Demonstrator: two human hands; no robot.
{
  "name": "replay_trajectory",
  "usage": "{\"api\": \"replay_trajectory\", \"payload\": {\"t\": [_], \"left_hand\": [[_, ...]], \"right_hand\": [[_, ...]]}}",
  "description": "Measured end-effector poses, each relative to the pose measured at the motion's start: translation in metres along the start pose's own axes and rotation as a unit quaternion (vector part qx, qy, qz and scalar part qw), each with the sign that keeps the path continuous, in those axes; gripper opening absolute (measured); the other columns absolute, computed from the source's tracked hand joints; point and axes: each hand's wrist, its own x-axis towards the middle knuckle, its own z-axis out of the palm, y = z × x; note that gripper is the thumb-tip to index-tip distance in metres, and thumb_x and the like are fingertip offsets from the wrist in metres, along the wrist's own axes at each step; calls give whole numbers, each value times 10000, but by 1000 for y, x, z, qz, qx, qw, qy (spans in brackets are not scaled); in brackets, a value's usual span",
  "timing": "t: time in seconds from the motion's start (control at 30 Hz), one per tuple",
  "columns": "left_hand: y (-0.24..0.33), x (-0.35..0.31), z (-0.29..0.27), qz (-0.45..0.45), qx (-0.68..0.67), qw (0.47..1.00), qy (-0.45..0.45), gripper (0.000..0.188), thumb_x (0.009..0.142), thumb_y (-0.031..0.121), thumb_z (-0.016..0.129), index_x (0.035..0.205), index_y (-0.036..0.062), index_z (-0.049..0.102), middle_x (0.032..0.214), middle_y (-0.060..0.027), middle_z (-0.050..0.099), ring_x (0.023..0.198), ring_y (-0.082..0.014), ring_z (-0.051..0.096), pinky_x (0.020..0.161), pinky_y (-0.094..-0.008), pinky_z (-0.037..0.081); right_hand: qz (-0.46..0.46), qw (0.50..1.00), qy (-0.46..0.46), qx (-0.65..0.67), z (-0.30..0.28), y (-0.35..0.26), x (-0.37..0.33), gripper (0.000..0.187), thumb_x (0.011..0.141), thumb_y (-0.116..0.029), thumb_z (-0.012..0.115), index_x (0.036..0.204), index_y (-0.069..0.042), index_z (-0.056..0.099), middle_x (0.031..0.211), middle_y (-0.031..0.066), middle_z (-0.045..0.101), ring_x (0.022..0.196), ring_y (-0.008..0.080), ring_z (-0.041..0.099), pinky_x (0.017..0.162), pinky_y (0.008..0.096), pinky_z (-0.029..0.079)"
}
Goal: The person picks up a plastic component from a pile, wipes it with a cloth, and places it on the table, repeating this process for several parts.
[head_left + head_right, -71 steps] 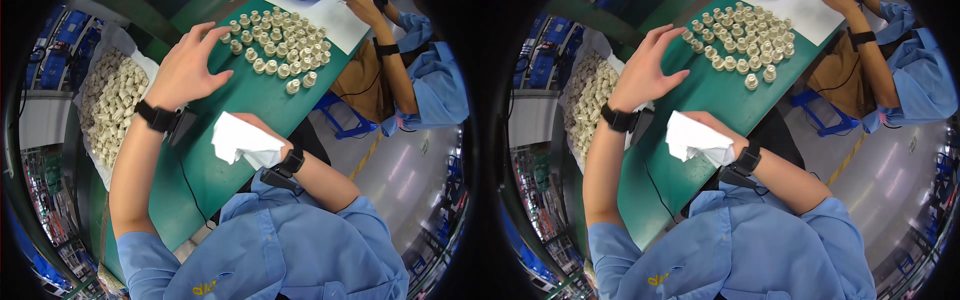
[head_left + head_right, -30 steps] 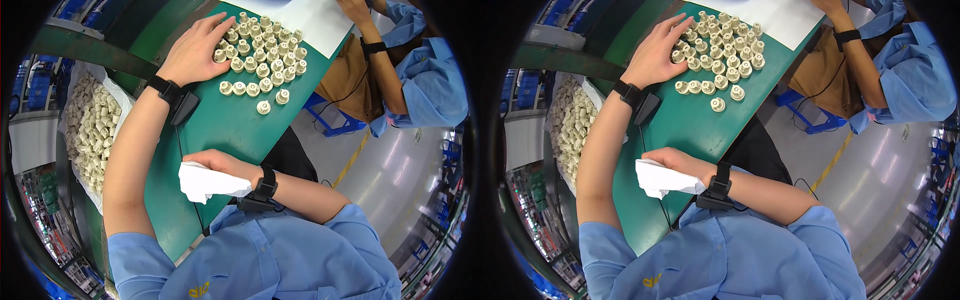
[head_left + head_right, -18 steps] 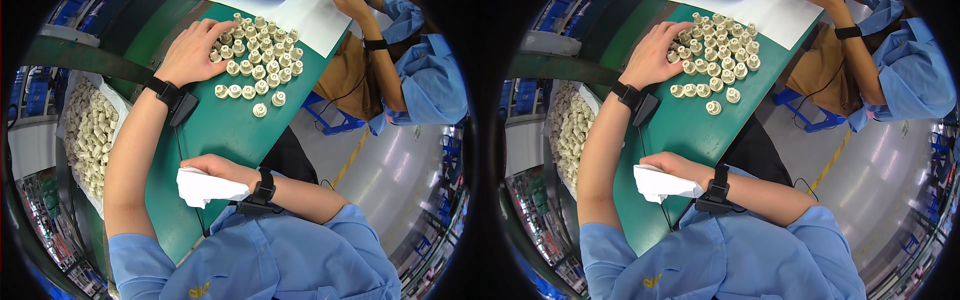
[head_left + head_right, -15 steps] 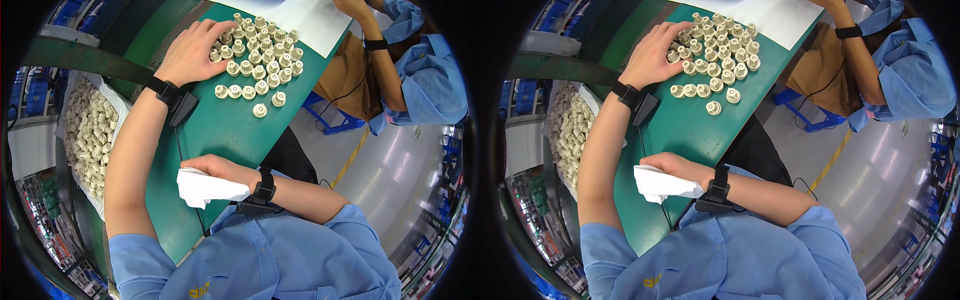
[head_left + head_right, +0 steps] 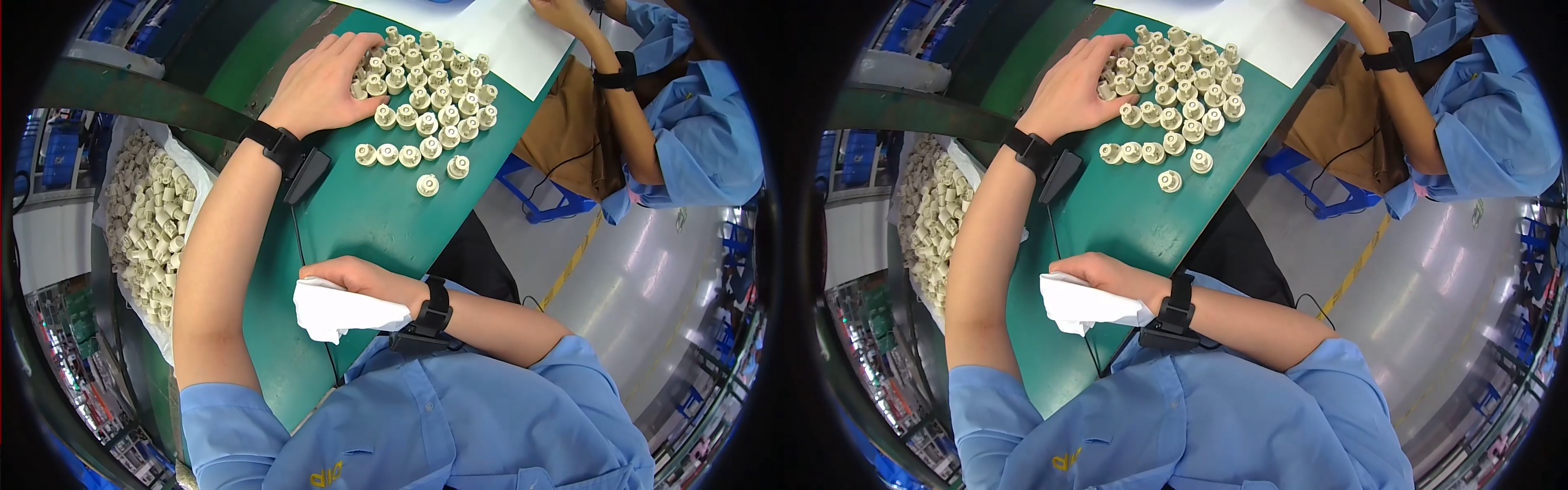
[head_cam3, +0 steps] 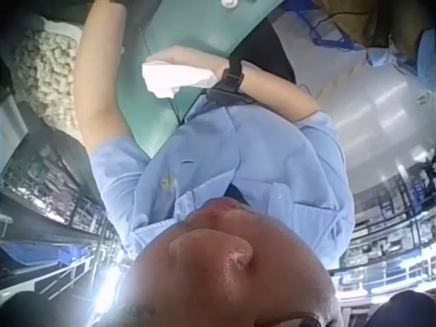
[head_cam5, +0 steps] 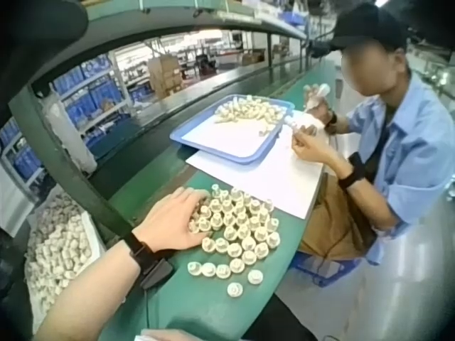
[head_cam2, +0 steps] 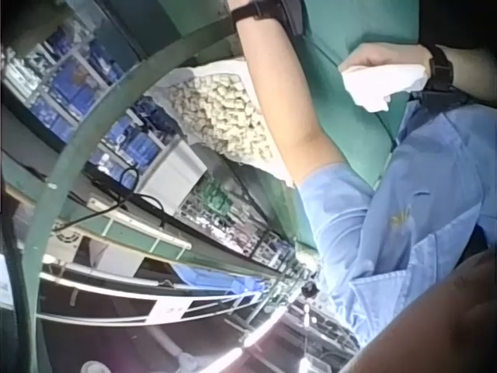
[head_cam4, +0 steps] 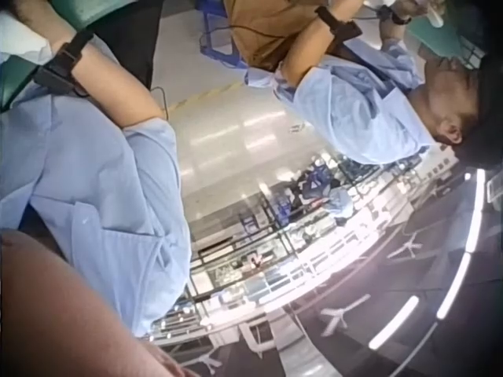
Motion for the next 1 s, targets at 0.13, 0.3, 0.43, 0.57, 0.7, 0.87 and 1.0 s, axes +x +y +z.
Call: {"api": "replay_trajectory", "payload": {"t": [0.13,0.3,0.43,0.57,0.7,0.87,1.0], "left_hand": [[3,6,-2,-9,7,999,-33,581,750,360,752,1262,177,550,1103,-31,639,1066,-255,599,847,-416,535],[4,8,-1,-15,39,998,-40,538,768,332,744,1249,176,561,1099,-24,630,1026,-243,622,807,-386,544],[3,8,0,-10,47,998,-28,480,767,325,732,1199,179,582,1050,-9,629,1006,-232,622,753,-383,549],[0,5,2,-6,55,998,-21,427,766,318,728,1145,173,597,1003,1,626,988,-215,625,708,-376,547],[-2,1,5,7,55,998,5,391,759,333,721,1099,176,606,958,2,619,934,-211,636,662,-377,539],[-1,-8,3,-25,29,999,38,367,744,363,722,1046,183,617,910,-4,607,848,-221,658,617,-380,531],[-1,-15,-1,-50,12,997,65,349,743,345,737,1027,180,619,905,3,609,809,-223,675,626,-366,538]], "right_hand": [[-7,1000,5,-8,2,-1,0,119,1010,-142,565,1081,-59,612,894,-58,598,795,9,556,658,198,465],[7,999,4,39,1,-2,0,117,1001,-150,582,1066,-56,607,892,-52,598,794,14,560,661,200,466],[-3,999,-1,34,1,-4,0,133,996,-166,596,1068,-56,606,887,-53,593,789,13,558,654,201,462],[-10,999,-2,34,0,-4,0,153,992,-186,608,1072,-56,605,882,-54,588,785,12,554,644,201,457],[-3,999,4,50,1,-6,0,164,994,-199,610,1073,-55,603,880,-54,587,782,13,554,636,202,455],[-6,998,8,62,1,-3,1,165,1000,-209,606,1068,-59,602,880,-54,588,771,15,556,634,200,455],[2,992,-10,122,-1,-2,1,160,1003,-211,603,1062,-63,603,880,-54,589,764,16,559,634,200,458]]}}
